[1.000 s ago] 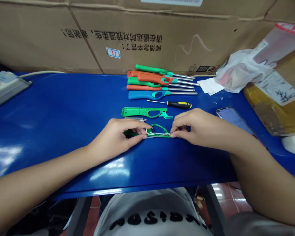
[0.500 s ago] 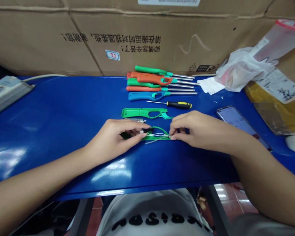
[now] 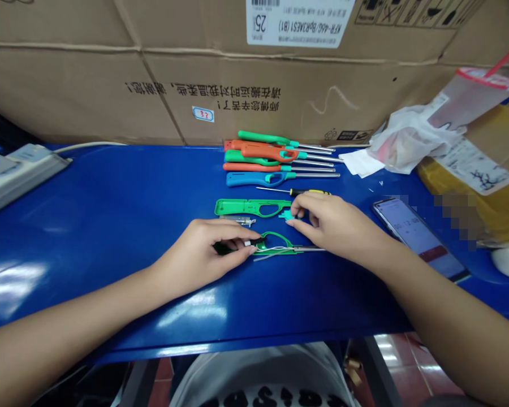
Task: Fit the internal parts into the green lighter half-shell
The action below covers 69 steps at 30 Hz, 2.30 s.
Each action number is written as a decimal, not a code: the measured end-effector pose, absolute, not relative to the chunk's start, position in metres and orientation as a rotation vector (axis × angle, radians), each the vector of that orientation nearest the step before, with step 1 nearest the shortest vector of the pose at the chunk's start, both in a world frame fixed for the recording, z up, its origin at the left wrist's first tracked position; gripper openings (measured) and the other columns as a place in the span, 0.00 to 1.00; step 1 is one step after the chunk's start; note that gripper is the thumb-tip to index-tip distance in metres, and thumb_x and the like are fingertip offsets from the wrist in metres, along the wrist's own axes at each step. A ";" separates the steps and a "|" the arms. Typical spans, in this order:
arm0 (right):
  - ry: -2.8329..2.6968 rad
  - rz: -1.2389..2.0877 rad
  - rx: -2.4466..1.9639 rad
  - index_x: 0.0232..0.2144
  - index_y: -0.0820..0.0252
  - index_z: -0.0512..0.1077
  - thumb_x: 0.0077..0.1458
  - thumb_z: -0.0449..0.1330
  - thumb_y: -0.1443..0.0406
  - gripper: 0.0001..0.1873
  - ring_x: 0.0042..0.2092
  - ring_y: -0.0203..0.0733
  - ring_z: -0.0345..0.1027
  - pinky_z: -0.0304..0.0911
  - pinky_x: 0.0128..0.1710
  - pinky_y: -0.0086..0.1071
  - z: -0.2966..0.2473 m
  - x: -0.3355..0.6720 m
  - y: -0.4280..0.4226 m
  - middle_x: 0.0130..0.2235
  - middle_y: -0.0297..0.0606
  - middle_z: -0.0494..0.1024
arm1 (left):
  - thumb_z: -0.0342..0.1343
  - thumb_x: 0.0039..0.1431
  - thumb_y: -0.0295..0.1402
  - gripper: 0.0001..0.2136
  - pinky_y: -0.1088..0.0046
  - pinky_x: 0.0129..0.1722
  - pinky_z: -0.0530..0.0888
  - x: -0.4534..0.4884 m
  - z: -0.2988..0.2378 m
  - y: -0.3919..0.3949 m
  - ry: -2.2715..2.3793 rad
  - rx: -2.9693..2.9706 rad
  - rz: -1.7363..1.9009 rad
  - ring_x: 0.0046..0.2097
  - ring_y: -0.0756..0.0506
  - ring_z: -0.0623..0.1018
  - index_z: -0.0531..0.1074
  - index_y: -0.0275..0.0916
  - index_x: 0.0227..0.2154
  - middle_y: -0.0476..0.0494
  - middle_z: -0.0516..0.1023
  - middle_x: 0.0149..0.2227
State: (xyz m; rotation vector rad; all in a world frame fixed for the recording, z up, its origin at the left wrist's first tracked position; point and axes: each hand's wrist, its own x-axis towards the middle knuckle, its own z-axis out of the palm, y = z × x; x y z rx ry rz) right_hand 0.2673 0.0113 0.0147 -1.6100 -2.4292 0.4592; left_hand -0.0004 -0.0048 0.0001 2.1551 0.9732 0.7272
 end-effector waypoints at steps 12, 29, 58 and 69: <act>-2.433 0.639 -1.467 0.41 0.57 0.75 0.60 0.64 0.59 0.10 0.33 0.36 0.67 0.61 0.34 0.31 0.026 0.279 0.013 0.40 0.34 0.77 | 0.66 0.59 0.38 0.10 0.78 0.38 0.81 0.003 0.003 -0.003 1.088 1.876 0.664 0.37 0.47 0.85 0.85 0.41 0.40 0.47 0.87 0.39; -2.355 0.865 -1.434 0.41 0.59 0.75 0.59 0.62 0.63 0.08 0.27 0.33 0.67 0.61 0.30 0.29 0.024 0.270 0.006 0.28 0.29 0.74 | 0.66 0.58 0.40 0.12 0.72 0.40 0.83 0.004 0.003 0.000 1.077 1.671 0.633 0.41 0.42 0.86 0.85 0.40 0.41 0.45 0.87 0.42; -1.935 1.379 -1.309 0.39 0.60 0.81 0.52 0.69 0.62 0.12 0.25 0.29 0.54 0.51 0.23 0.26 0.008 0.241 -0.003 0.24 0.26 0.66 | 0.67 0.58 0.34 0.08 0.71 0.44 0.84 0.005 0.004 0.000 1.033 1.588 0.682 0.43 0.42 0.86 0.85 0.40 0.40 0.45 0.87 0.40; -2.161 1.051 -1.178 0.42 0.58 0.81 0.55 0.67 0.66 0.11 0.26 0.29 0.57 0.58 0.28 0.27 0.009 0.244 -0.005 0.29 0.28 0.71 | 0.67 0.57 0.32 0.07 0.71 0.44 0.84 0.006 0.004 -0.001 1.007 1.552 0.711 0.41 0.43 0.87 0.85 0.40 0.39 0.46 0.87 0.40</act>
